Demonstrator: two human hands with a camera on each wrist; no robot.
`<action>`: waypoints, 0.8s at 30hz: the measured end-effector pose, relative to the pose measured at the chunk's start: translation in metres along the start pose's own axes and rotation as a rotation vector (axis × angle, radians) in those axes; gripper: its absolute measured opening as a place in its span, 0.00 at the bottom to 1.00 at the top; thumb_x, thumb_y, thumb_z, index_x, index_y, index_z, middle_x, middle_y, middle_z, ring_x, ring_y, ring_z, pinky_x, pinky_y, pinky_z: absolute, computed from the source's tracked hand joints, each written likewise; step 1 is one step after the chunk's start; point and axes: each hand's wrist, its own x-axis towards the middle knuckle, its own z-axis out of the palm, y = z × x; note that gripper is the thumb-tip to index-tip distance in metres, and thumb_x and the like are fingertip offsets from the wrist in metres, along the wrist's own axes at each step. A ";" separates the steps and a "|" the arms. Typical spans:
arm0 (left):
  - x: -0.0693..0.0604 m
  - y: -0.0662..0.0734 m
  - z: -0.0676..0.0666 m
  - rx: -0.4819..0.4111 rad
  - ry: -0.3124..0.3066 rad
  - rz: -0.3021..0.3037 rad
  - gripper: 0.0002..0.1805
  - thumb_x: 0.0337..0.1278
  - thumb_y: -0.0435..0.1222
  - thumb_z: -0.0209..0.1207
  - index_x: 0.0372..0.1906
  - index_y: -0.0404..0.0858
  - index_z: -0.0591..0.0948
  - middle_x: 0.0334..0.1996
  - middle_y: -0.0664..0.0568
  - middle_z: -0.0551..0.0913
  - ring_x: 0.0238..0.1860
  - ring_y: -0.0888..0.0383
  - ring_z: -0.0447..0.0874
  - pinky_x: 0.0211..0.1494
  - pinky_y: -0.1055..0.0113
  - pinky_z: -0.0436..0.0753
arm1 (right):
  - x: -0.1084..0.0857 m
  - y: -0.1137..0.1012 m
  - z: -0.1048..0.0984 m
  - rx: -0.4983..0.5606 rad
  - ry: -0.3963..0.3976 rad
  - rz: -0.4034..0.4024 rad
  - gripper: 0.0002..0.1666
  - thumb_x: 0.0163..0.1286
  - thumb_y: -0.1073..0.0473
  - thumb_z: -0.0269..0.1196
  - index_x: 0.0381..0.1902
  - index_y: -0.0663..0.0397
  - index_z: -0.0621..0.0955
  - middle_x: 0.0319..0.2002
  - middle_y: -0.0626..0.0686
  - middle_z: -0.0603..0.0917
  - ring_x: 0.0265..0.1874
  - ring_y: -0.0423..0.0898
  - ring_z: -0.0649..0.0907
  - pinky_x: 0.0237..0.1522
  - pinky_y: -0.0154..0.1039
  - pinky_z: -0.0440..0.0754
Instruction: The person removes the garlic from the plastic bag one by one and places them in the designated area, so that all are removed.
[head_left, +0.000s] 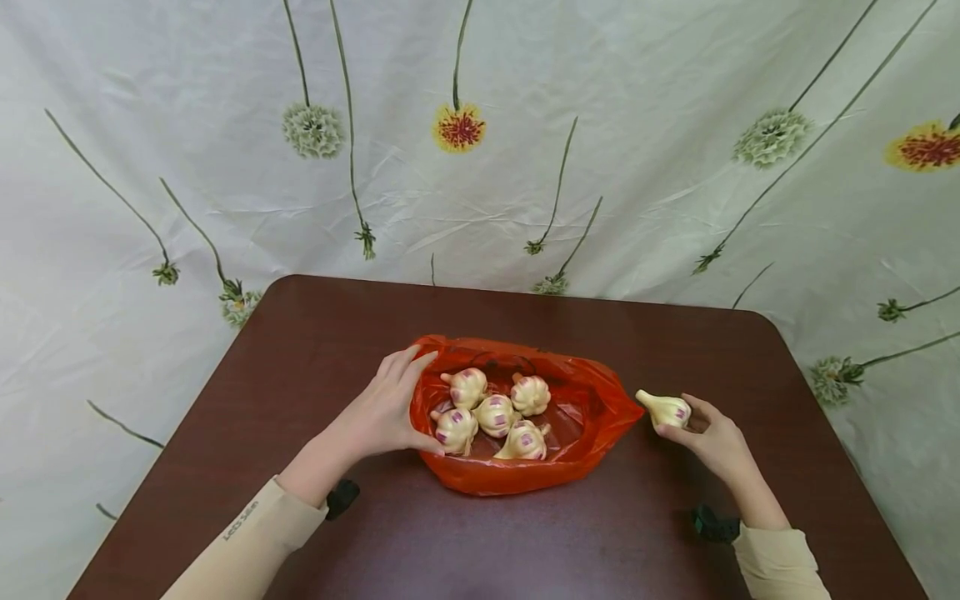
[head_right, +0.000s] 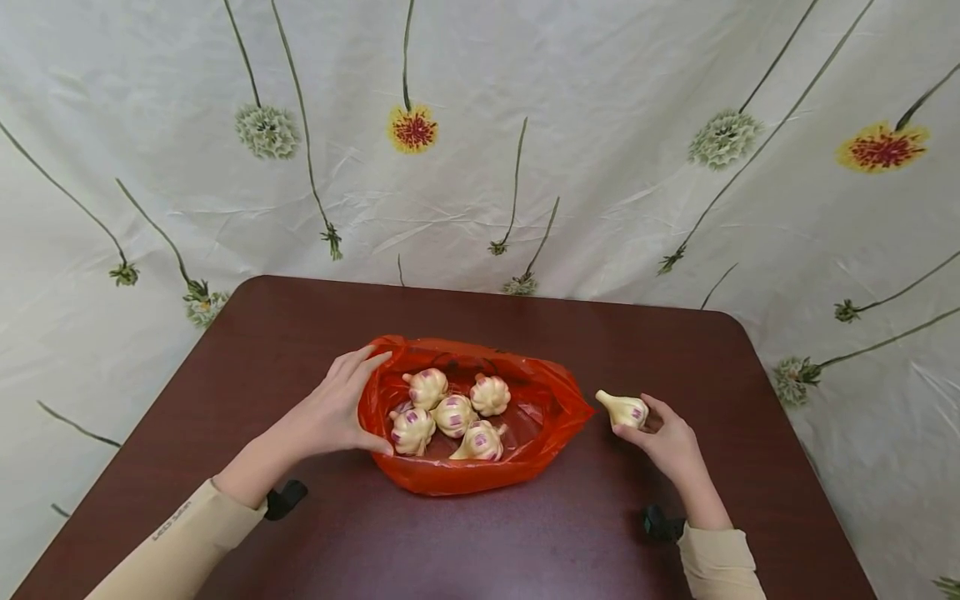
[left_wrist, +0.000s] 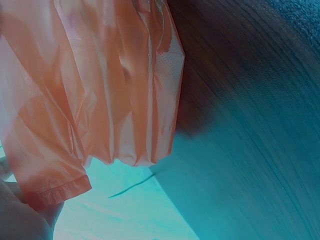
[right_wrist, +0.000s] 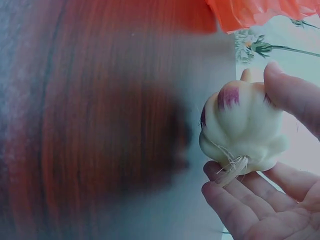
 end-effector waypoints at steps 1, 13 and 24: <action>0.000 0.000 0.000 0.001 0.000 -0.001 0.66 0.25 0.54 0.81 0.72 0.30 0.60 0.71 0.32 0.58 0.70 0.35 0.56 0.65 0.40 0.72 | 0.000 0.000 0.000 -0.004 -0.001 0.001 0.51 0.63 0.45 0.70 0.71 0.71 0.61 0.63 0.74 0.73 0.59 0.65 0.78 0.56 0.55 0.79; 0.001 0.000 0.001 0.009 -0.004 -0.008 0.66 0.26 0.55 0.81 0.72 0.31 0.60 0.72 0.32 0.57 0.70 0.35 0.56 0.65 0.40 0.73 | -0.002 -0.008 -0.005 0.059 -0.042 0.015 0.55 0.65 0.44 0.68 0.75 0.67 0.53 0.72 0.73 0.61 0.68 0.68 0.67 0.63 0.59 0.72; 0.001 0.001 0.001 0.006 0.001 0.009 0.65 0.26 0.53 0.81 0.72 0.31 0.60 0.72 0.32 0.57 0.70 0.34 0.56 0.64 0.39 0.73 | -0.020 -0.072 -0.027 0.096 0.103 -0.202 0.48 0.64 0.46 0.68 0.75 0.54 0.61 0.72 0.62 0.67 0.68 0.61 0.70 0.64 0.45 0.72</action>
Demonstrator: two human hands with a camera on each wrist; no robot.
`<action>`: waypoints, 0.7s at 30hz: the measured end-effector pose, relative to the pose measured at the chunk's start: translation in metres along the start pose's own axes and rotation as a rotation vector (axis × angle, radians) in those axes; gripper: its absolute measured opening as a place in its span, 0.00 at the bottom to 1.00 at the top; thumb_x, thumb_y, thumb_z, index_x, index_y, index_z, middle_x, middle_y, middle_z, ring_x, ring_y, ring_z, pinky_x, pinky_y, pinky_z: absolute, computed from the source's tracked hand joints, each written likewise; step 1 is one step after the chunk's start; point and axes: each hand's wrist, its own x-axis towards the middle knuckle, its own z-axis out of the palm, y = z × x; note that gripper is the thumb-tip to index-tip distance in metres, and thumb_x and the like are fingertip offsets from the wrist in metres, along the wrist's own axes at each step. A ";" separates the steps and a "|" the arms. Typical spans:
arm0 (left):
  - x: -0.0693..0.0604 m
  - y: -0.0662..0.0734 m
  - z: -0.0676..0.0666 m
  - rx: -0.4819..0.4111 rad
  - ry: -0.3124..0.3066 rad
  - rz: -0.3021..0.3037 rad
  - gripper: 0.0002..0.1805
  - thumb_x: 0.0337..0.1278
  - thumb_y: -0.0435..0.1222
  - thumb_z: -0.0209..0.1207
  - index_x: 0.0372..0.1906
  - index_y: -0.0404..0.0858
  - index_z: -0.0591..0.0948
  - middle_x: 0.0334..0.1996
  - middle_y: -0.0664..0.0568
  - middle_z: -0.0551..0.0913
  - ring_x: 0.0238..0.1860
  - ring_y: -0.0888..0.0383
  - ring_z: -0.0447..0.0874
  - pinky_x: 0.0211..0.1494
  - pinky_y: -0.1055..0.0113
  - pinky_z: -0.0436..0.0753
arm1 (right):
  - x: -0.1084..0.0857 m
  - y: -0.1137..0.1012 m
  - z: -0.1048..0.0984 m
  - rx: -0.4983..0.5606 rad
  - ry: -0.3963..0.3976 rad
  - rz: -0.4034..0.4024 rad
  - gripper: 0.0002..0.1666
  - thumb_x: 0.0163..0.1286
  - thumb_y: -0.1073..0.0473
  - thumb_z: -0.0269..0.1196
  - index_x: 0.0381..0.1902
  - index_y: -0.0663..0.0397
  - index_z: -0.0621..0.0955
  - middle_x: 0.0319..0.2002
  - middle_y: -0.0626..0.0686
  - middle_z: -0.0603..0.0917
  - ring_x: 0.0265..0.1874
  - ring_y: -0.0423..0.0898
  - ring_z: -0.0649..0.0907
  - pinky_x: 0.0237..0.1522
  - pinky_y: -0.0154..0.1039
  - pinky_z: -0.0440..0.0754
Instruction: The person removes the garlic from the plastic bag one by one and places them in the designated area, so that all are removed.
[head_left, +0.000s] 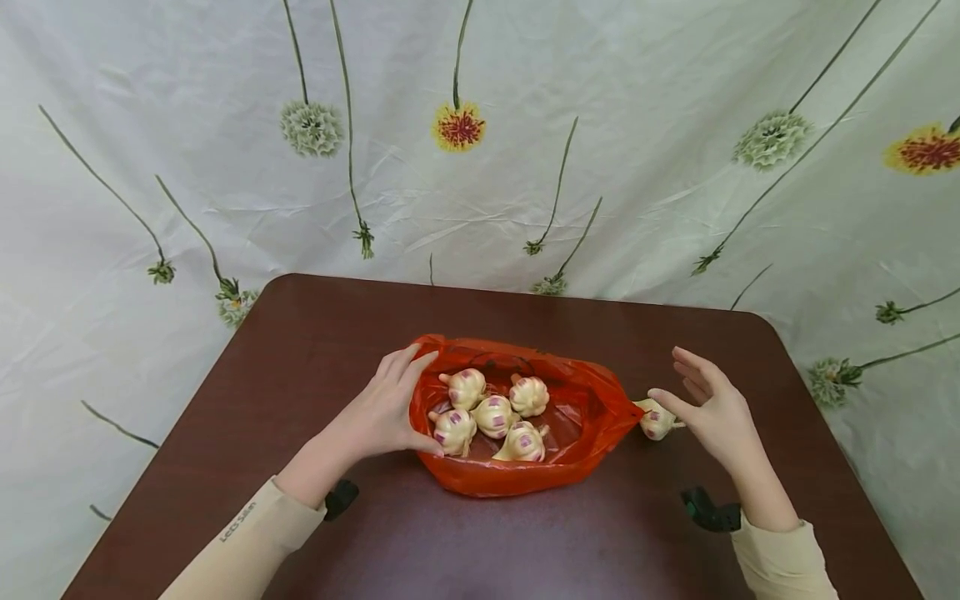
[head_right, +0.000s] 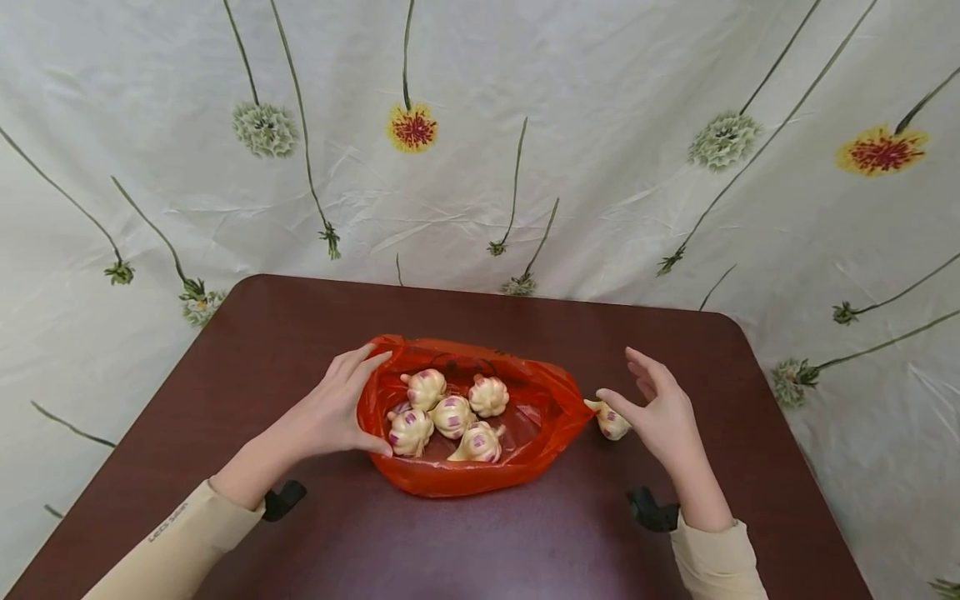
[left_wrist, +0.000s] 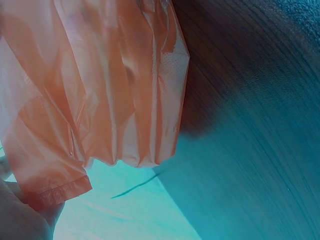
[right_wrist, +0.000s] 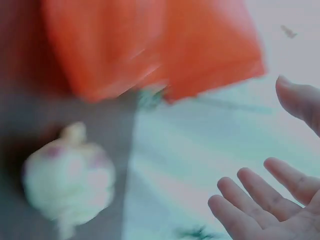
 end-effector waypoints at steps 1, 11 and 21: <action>0.000 0.000 0.000 -0.001 0.002 0.002 0.65 0.26 0.53 0.81 0.72 0.31 0.60 0.72 0.32 0.57 0.70 0.35 0.56 0.64 0.39 0.73 | 0.000 -0.007 0.000 0.011 0.007 -0.022 0.47 0.64 0.47 0.69 0.75 0.52 0.62 0.71 0.61 0.67 0.68 0.60 0.71 0.63 0.39 0.73; 0.001 0.001 0.000 -0.007 0.001 -0.009 0.67 0.24 0.54 0.81 0.72 0.30 0.59 0.72 0.31 0.57 0.70 0.34 0.56 0.65 0.39 0.72 | 0.004 -0.057 0.028 0.126 -0.091 -0.167 0.40 0.63 0.53 0.70 0.70 0.50 0.69 0.69 0.55 0.72 0.68 0.55 0.72 0.66 0.49 0.70; 0.000 0.000 0.001 0.019 0.015 0.003 0.67 0.23 0.54 0.81 0.71 0.27 0.60 0.71 0.30 0.58 0.69 0.34 0.57 0.65 0.40 0.72 | -0.001 -0.068 0.086 0.060 -0.301 -0.269 0.37 0.57 0.53 0.74 0.64 0.51 0.76 0.63 0.53 0.78 0.64 0.54 0.77 0.64 0.52 0.75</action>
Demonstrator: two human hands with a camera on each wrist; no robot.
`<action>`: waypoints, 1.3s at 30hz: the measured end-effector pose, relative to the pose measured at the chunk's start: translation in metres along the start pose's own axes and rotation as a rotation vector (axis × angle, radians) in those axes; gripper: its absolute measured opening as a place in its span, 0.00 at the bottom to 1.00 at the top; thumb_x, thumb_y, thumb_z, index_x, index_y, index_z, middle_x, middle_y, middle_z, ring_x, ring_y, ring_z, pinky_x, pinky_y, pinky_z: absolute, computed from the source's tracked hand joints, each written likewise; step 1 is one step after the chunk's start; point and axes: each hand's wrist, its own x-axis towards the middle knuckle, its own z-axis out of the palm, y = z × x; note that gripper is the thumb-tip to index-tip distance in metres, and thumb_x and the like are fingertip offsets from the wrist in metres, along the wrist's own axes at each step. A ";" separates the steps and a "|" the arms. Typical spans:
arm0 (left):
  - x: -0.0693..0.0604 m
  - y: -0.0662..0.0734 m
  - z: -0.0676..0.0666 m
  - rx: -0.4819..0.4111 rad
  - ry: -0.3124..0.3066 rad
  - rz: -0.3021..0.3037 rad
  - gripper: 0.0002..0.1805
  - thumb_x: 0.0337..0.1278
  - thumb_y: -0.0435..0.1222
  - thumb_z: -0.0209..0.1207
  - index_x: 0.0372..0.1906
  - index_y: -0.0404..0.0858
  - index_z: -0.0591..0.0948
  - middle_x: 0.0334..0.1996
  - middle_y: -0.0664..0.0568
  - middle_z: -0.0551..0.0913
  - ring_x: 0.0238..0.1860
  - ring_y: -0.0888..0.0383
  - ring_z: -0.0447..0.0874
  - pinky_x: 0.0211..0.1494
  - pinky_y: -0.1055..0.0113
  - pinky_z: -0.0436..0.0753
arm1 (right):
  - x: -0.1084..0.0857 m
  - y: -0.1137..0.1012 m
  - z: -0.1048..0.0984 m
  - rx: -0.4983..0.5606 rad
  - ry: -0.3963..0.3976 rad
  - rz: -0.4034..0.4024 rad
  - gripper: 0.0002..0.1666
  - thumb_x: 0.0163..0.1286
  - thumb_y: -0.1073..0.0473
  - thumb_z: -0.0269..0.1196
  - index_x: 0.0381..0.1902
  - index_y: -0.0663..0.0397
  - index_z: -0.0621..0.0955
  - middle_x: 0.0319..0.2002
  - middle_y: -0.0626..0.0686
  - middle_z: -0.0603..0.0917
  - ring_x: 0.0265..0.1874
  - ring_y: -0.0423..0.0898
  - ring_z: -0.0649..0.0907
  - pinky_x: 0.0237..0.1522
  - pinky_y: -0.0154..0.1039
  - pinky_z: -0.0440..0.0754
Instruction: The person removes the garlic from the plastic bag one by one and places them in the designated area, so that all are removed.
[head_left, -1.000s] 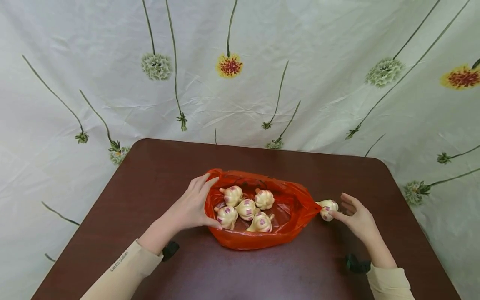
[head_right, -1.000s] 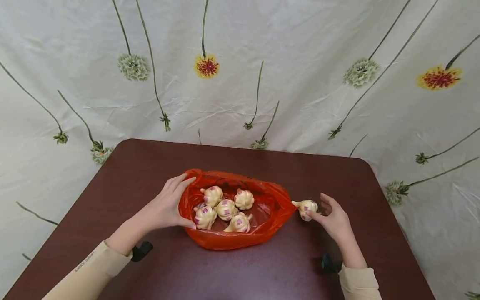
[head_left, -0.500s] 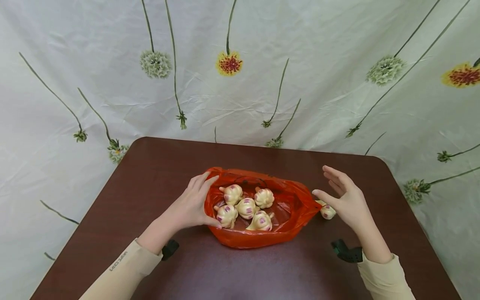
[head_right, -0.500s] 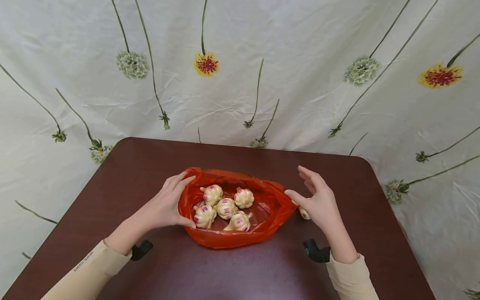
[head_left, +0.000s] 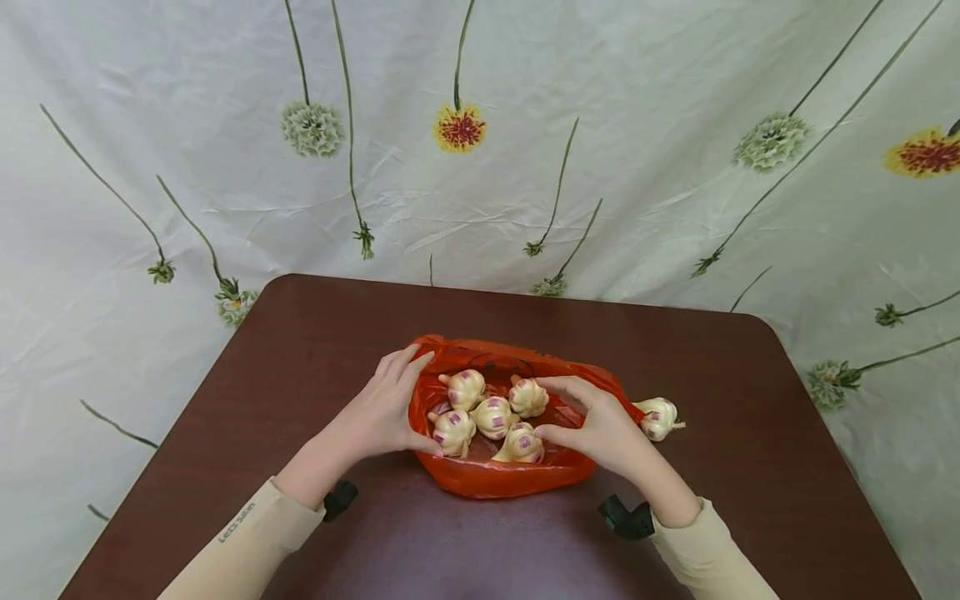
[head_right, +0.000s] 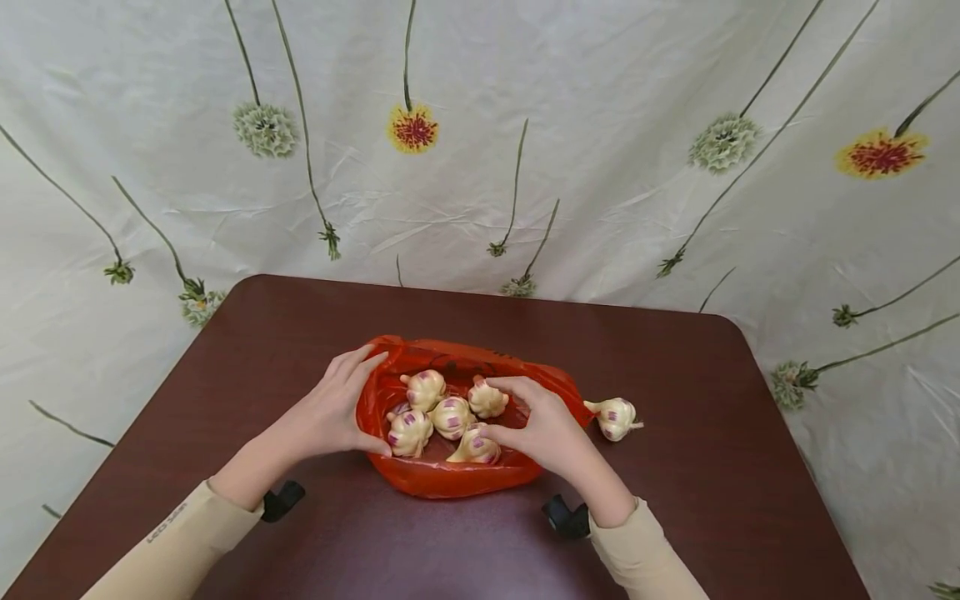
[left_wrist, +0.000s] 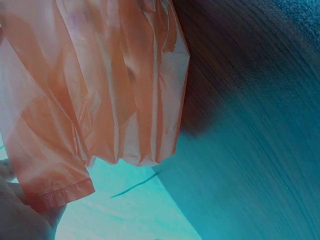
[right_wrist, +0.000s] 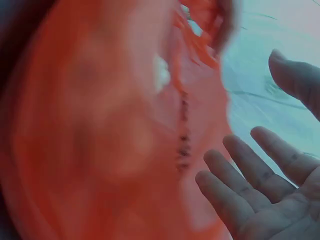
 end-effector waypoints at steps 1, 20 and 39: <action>0.000 0.000 0.000 -0.001 -0.002 -0.001 0.66 0.24 0.54 0.81 0.71 0.27 0.61 0.71 0.30 0.58 0.69 0.34 0.57 0.65 0.40 0.72 | 0.001 0.001 0.004 -0.016 -0.018 0.000 0.36 0.58 0.52 0.74 0.64 0.52 0.77 0.62 0.54 0.79 0.63 0.55 0.77 0.63 0.52 0.75; 0.003 0.000 -0.001 0.015 0.008 0.003 0.67 0.25 0.55 0.80 0.70 0.24 0.60 0.71 0.31 0.61 0.69 0.35 0.59 0.67 0.41 0.71 | 0.005 0.018 0.028 -0.078 -0.110 0.039 0.32 0.60 0.54 0.73 0.60 0.59 0.78 0.58 0.57 0.82 0.58 0.56 0.79 0.62 0.55 0.76; 0.002 -0.002 0.001 0.012 0.005 -0.004 0.67 0.26 0.57 0.79 0.71 0.25 0.61 0.70 0.31 0.63 0.69 0.36 0.60 0.67 0.41 0.72 | 0.011 0.025 0.043 -0.195 -0.196 0.057 0.39 0.54 0.55 0.76 0.61 0.64 0.77 0.57 0.60 0.81 0.57 0.57 0.77 0.62 0.55 0.74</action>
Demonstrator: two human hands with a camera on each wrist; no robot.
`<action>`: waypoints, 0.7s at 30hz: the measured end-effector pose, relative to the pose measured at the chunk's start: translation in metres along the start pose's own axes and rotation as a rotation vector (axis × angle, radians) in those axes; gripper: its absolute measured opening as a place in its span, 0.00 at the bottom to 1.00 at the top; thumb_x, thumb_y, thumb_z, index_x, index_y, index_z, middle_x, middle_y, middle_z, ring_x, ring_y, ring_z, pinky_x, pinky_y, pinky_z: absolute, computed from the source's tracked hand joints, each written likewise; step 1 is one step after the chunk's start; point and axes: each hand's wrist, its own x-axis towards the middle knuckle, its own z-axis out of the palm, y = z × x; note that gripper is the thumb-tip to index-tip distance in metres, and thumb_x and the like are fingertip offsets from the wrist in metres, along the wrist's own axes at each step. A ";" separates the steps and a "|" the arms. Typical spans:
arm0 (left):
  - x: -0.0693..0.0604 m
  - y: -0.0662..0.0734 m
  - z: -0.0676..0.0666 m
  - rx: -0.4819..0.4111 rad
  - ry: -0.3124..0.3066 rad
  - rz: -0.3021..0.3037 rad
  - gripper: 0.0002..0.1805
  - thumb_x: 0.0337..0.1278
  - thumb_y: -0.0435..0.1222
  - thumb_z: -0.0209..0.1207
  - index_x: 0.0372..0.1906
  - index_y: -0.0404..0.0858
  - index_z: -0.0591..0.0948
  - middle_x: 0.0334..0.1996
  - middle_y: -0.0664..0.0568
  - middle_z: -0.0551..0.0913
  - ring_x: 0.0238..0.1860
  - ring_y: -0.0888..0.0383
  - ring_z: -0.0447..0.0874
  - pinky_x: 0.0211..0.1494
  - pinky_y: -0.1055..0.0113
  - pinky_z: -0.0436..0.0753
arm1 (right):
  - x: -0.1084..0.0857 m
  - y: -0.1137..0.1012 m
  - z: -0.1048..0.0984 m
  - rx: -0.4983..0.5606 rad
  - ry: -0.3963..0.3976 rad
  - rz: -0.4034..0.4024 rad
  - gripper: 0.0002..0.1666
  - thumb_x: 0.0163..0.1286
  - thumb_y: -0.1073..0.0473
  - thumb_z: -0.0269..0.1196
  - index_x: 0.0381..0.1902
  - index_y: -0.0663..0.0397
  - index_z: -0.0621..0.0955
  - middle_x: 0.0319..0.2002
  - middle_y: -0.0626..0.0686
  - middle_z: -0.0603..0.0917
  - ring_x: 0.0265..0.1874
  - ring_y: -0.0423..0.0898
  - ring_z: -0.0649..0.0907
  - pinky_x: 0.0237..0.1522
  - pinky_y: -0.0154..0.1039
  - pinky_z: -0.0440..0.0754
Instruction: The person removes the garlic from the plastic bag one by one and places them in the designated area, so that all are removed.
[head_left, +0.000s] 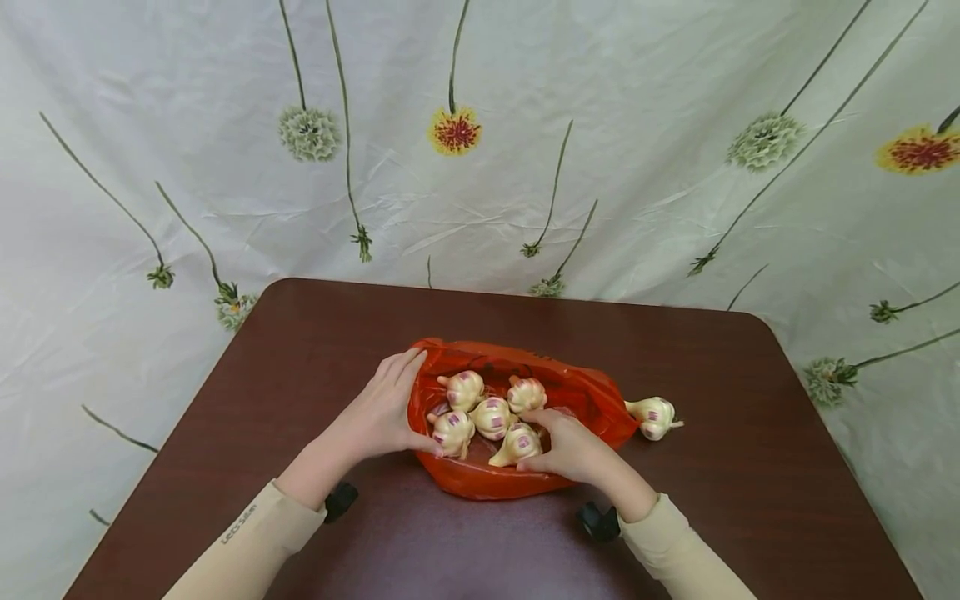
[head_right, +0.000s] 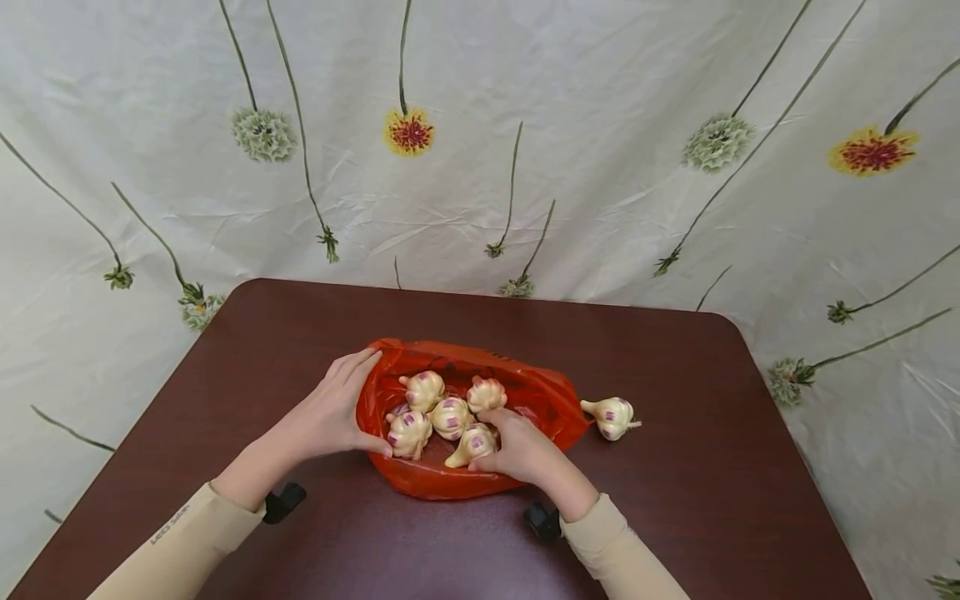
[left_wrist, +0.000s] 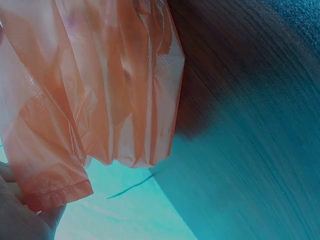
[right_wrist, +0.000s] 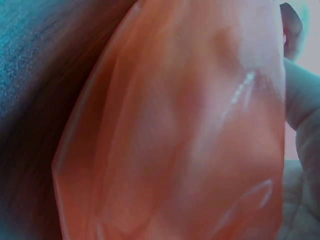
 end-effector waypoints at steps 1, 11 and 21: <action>0.000 0.000 0.000 0.002 -0.001 -0.001 0.66 0.26 0.57 0.79 0.71 0.25 0.61 0.70 0.31 0.63 0.69 0.36 0.60 0.67 0.41 0.71 | 0.001 0.000 0.001 0.006 -0.005 0.007 0.39 0.54 0.55 0.76 0.61 0.65 0.77 0.58 0.60 0.81 0.58 0.58 0.77 0.63 0.56 0.73; 0.000 0.000 -0.002 -0.010 -0.007 -0.013 0.67 0.25 0.56 0.80 0.72 0.26 0.60 0.71 0.32 0.62 0.69 0.36 0.59 0.66 0.40 0.72 | 0.005 0.001 0.007 0.021 -0.032 0.014 0.41 0.53 0.59 0.75 0.63 0.69 0.74 0.61 0.65 0.78 0.63 0.62 0.76 0.66 0.58 0.70; -0.001 0.000 -0.001 -0.016 -0.019 -0.018 0.69 0.24 0.57 0.80 0.72 0.27 0.59 0.71 0.32 0.61 0.70 0.37 0.58 0.66 0.41 0.72 | 0.007 0.003 0.015 0.022 -0.008 0.019 0.38 0.53 0.59 0.75 0.60 0.67 0.76 0.57 0.63 0.81 0.58 0.60 0.79 0.63 0.57 0.74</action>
